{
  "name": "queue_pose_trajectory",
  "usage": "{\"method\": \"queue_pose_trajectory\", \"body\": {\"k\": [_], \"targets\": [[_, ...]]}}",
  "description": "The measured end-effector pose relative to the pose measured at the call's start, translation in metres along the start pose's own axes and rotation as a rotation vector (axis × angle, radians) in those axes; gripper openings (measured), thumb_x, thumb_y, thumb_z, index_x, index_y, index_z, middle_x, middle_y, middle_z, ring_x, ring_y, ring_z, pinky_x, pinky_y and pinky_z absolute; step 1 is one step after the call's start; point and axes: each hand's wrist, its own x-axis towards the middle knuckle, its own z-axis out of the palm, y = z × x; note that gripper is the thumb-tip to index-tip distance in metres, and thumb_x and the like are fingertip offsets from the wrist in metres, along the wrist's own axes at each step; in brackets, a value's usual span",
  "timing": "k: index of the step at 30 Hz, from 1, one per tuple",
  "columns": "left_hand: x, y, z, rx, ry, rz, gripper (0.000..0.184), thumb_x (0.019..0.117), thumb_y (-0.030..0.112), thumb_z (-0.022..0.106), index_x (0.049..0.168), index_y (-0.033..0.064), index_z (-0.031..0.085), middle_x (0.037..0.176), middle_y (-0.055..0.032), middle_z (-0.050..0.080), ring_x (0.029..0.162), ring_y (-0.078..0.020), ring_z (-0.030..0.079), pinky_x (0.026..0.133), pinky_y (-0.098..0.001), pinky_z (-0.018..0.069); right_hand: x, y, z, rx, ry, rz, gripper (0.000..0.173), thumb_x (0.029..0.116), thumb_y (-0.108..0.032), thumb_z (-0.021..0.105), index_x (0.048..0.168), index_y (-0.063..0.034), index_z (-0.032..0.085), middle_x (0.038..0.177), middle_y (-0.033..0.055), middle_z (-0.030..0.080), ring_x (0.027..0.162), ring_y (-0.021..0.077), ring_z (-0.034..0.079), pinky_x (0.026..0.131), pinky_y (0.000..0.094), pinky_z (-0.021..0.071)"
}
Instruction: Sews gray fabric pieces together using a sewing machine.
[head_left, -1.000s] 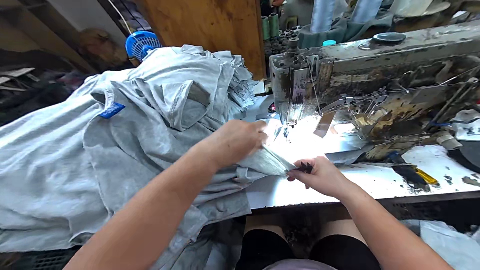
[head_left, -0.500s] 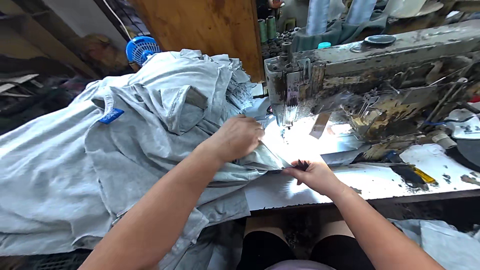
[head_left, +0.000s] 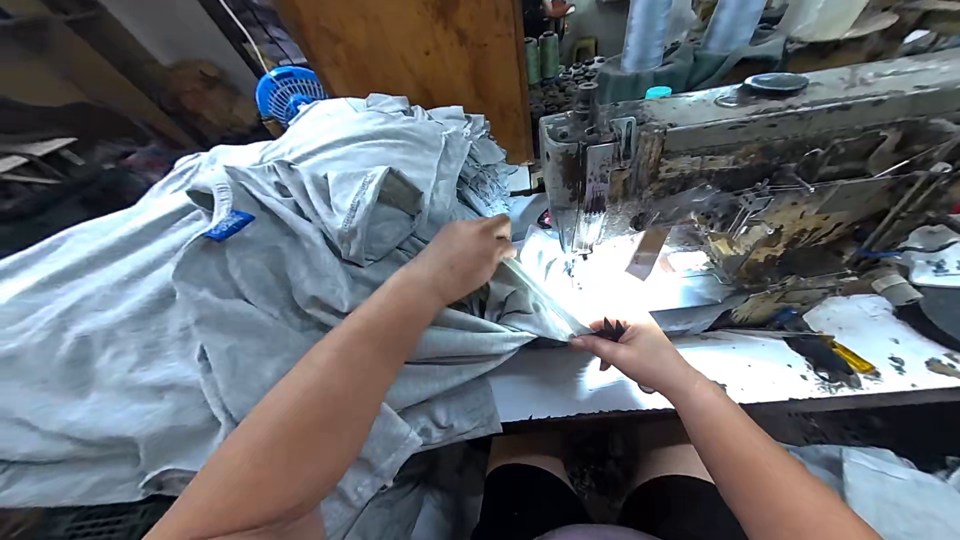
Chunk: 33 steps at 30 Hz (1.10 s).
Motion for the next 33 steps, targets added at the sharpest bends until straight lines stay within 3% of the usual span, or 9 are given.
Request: {"method": "queue_pose_trajectory", "body": {"k": [2,5,7,9,12,17,24,28,33], "targets": [[0.000,-0.002,-0.006,-0.229,-0.004,-0.041,0.020,0.0933,0.007,0.059,0.100,0.0100,0.078,0.106,-0.0060,0.073,0.103,-0.0207,0.069,0.090,-0.0418,0.0568,0.002,-0.005,-0.001,-0.013,-0.004,0.052,0.013,0.0927,-0.022,0.075,0.089,-0.0087,0.074,0.073,-0.0080,0.071,0.058,-0.0049,0.061,0.056,0.0152,0.0527],[0.016,0.047,-0.042,-0.441,0.013,-0.055,0.015,0.0874,0.012,0.062,0.093,0.0120,0.076,0.082,0.0047,0.071,0.073,-0.0009,0.064,0.065,-0.0221,0.0551,0.002,-0.009,-0.004,-0.025,-0.002,0.066,0.016,0.0920,-0.022,0.075,0.082,-0.0105,0.070,0.068,-0.0095,0.066,0.056,-0.0050,0.059,0.055,0.0150,0.0513],[0.025,0.073,-0.062,-0.339,-0.060,0.038,0.012,0.0871,0.016,0.063,0.086,0.0129,0.075,0.075,0.0051,0.067,0.072,-0.0048,0.062,0.068,-0.0252,0.0522,0.000,-0.007,-0.005,-0.039,-0.011,0.043,0.016,0.0913,-0.022,0.076,0.083,-0.0088,0.072,0.067,-0.0088,0.066,0.056,-0.0050,0.059,0.055,0.0146,0.0520],[0.025,0.069,-0.057,-0.135,-0.088,0.126,0.012,0.0882,0.016,0.064,0.081,0.0104,0.072,0.075,-0.0025,0.066,0.075,-0.0192,0.067,0.069,-0.0392,0.0541,-0.002,-0.006,-0.003,-0.060,-0.027,0.039,0.017,0.0923,-0.024,0.075,0.085,-0.0084,0.072,0.067,-0.0089,0.064,0.056,-0.0053,0.058,0.056,0.0147,0.0513],[0.018,0.049,-0.042,-0.092,-0.218,-0.028,0.013,0.0906,0.014,0.064,0.088,0.0083,0.075,0.087,-0.0077,0.072,0.087,-0.0267,0.071,0.078,-0.0499,0.0553,-0.002,-0.003,0.002,-0.001,0.004,0.006,0.014,0.0911,-0.021,0.075,0.086,-0.0083,0.073,0.068,-0.0087,0.067,0.056,-0.0047,0.061,0.055,0.0152,0.0531],[0.026,0.081,-0.047,-0.298,-0.296,-0.108,0.014,0.0880,0.027,0.066,0.090,0.0162,0.075,0.066,0.0041,0.062,0.062,-0.0111,0.059,0.059,-0.0361,0.0497,-0.004,-0.002,0.000,-0.009,0.008,-0.011,0.011,0.0901,-0.019,0.075,0.087,-0.0084,0.075,0.067,-0.0088,0.067,0.055,-0.0053,0.060,0.054,0.0142,0.0524],[0.019,0.066,-0.066,-0.191,-0.315,-0.134,0.020,0.0874,0.039,0.075,0.078,0.0215,0.074,0.065,0.0098,0.064,0.061,-0.0051,0.061,0.060,-0.0327,0.0493,-0.006,0.004,0.003,-0.031,0.009,-0.076,0.013,0.0903,-0.019,0.075,0.086,-0.0070,0.075,0.066,-0.0074,0.068,0.055,-0.0051,0.060,0.054,0.0141,0.0528],[0.019,0.078,-0.066,-0.156,-0.169,-0.076,0.024,0.0905,0.038,0.069,0.075,0.0194,0.071,0.067,0.0071,0.063,0.066,-0.0090,0.061,0.070,-0.0381,0.0498,-0.007,0.006,0.004,0.013,0.016,-0.088,0.010,0.0910,-0.016,0.074,0.088,-0.0059,0.075,0.068,-0.0075,0.068,0.055,-0.0046,0.061,0.053,0.0144,0.0538],[0.019,0.147,-0.048,-0.308,-0.115,-0.145,0.023,0.0951,0.025,0.063,0.081,0.0098,0.071,0.066,-0.0031,0.064,0.061,-0.0190,0.064,0.054,-0.0394,0.0496,-0.015,0.015,0.008,-0.026,0.110,-0.347,0.014,0.0931,-0.011,0.065,0.093,-0.0041,0.077,0.077,-0.0043,0.070,0.062,-0.0056,0.062,0.058,0.0129,0.0552]]}}
